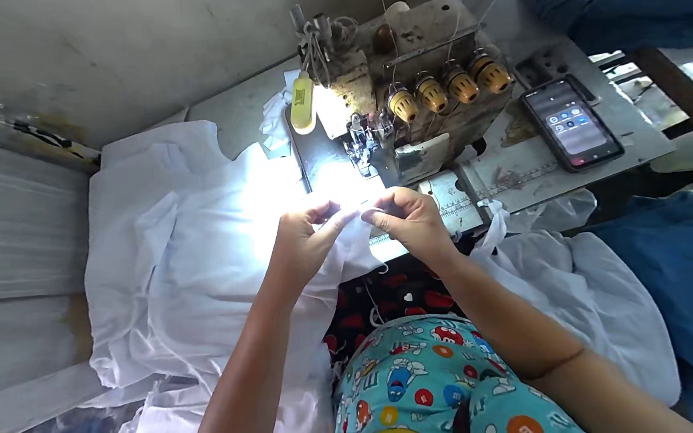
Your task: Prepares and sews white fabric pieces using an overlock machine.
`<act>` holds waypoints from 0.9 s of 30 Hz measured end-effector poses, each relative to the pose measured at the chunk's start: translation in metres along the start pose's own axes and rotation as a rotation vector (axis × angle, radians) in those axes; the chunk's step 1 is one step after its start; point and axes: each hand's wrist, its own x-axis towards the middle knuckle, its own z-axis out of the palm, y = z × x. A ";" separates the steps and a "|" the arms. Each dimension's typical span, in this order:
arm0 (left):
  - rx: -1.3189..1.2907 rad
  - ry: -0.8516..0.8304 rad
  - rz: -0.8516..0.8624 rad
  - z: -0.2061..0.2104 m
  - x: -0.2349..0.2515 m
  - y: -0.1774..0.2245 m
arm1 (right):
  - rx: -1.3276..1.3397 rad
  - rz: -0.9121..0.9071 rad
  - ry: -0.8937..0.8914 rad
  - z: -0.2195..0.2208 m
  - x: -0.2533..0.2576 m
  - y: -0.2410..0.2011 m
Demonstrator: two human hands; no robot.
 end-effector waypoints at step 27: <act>-0.130 0.238 0.037 0.010 0.003 0.006 | 0.178 0.090 -0.086 -0.001 0.004 -0.024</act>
